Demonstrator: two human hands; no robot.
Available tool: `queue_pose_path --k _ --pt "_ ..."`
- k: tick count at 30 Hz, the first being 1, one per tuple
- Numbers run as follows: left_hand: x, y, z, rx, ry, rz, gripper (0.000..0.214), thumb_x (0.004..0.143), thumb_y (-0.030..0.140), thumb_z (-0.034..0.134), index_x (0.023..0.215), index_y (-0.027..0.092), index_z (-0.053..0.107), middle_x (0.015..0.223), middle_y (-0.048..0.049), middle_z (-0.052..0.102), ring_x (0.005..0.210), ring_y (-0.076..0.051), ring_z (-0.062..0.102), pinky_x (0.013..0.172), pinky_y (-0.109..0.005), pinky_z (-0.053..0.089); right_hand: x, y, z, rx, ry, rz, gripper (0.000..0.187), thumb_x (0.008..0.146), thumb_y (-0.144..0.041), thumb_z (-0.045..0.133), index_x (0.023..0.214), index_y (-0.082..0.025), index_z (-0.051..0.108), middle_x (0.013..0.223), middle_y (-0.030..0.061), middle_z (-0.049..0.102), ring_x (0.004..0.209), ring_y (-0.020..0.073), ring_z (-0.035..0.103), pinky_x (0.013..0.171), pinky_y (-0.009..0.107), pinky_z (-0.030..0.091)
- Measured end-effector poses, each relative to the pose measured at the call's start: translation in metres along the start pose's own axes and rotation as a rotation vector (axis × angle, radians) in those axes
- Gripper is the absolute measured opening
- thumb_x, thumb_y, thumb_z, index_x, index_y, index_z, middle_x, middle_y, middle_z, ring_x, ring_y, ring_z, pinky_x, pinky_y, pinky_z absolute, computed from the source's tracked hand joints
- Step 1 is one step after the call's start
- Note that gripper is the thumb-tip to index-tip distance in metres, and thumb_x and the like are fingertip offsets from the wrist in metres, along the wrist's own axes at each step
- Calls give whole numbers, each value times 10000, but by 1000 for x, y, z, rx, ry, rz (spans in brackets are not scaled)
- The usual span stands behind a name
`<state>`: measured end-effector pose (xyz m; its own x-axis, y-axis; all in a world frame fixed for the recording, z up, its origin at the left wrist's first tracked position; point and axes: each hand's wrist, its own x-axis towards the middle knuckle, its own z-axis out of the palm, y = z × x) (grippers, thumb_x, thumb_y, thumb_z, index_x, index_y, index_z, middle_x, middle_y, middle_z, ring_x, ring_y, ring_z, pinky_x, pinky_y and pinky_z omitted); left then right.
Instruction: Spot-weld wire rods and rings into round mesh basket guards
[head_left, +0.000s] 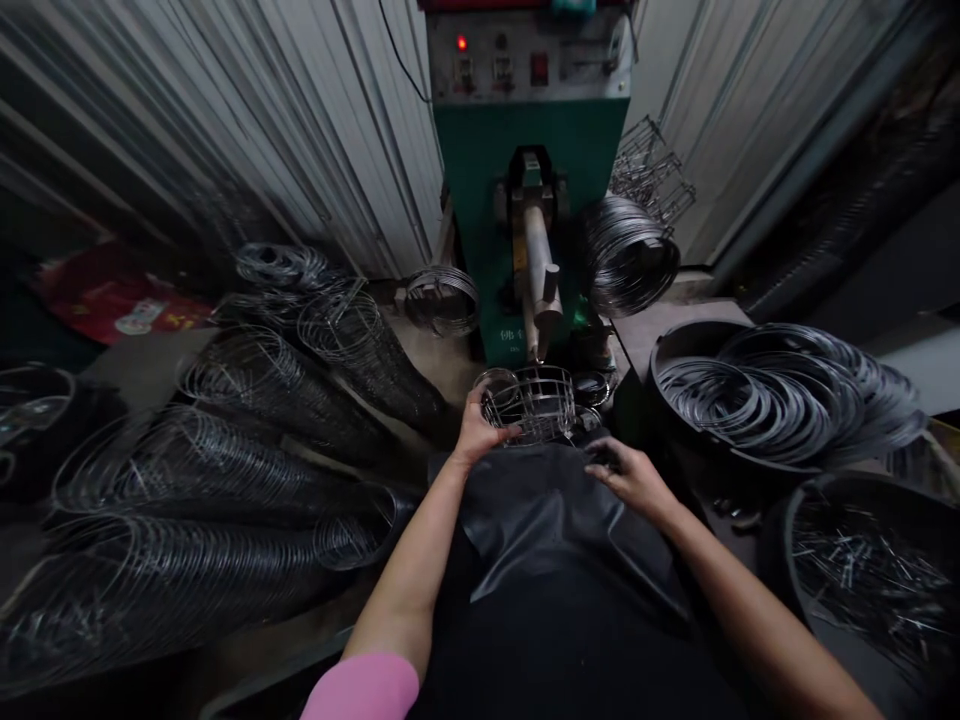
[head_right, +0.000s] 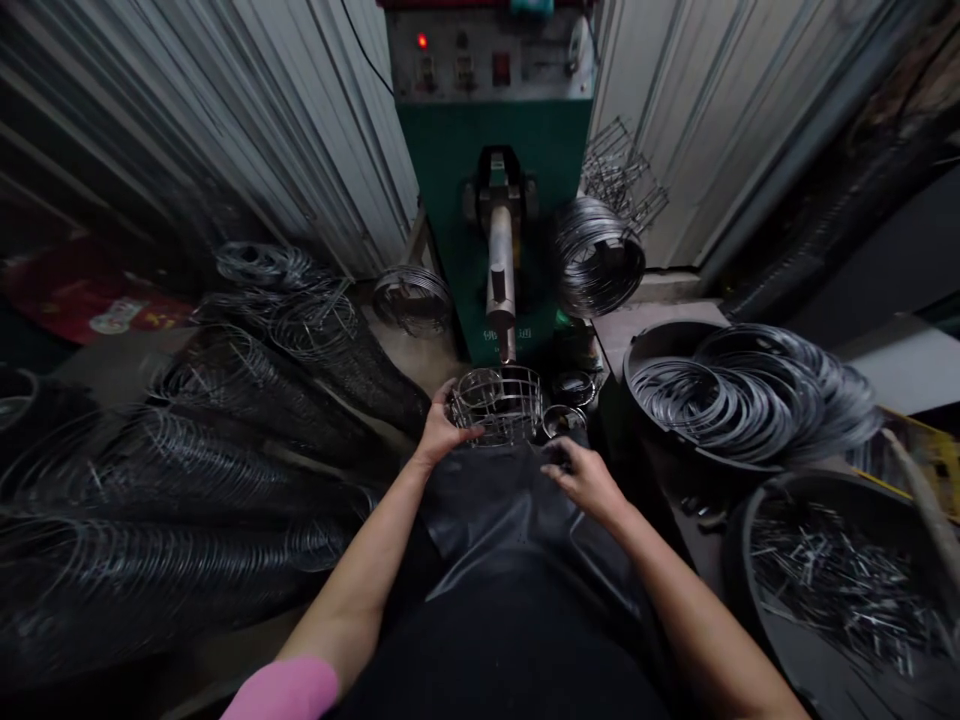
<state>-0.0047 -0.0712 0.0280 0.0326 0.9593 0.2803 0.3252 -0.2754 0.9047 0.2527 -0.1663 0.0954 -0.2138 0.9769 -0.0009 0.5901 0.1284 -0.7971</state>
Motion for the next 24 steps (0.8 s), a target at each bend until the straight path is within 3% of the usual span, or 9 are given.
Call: queue_pose_path --k 5,7,10,13,18,24 --pt "-18 54 1 468 -76 150 1014 392 326 821 1290 193 369 1210 -115 435 1143 -300 403 1012 -442 306 43 -48 -3 -289 -124 7 229 595 -166 645 808 -186 563 710 3 636 643 148 572 547 213 401" --pt "-21 75 6 563 -93 160 971 443 351 794 1297 193 358 1224 -120 437 1152 -307 390 1017 -447 272 51 -52 4 -355 -70 14 214 586 -140 637 780 -188 559 677 3 629 607 143 558 511 205 371" --pt "-20 96 10 623 -126 146 892 508 360 752 1294 213 356 1259 -118 432 1170 -314 378 1004 -445 256 54 -48 18 -356 124 -16 177 650 -135 581 813 -203 570 668 -6 627 584 137 555 508 205 367" --pt "-16 103 11 644 -139 130 864 507 321 743 1280 225 370 1265 -113 440 1174 -316 379 992 -432 260 49 -37 28 -295 212 -127 182 709 -119 525 841 -219 600 745 3 654 676 150 599 602 226 431" --pt "-8 101 11 625 -145 101 861 470 327 753 1249 221 401 1237 -99 457 1157 -299 394 976 -411 304 46 -20 20 -174 42 -362 260 831 -160 439 1006 -189 628 961 72 659 895 170 613 794 291 474" --pt "4 98 13 600 -176 27 881 456 344 758 1251 213 403 1229 -96 455 1142 -294 402 980 -408 318 59 -16 5 -256 -101 -443 328 811 -191 526 1133 -191 587 1056 95 617 945 194 601 801 318 489"
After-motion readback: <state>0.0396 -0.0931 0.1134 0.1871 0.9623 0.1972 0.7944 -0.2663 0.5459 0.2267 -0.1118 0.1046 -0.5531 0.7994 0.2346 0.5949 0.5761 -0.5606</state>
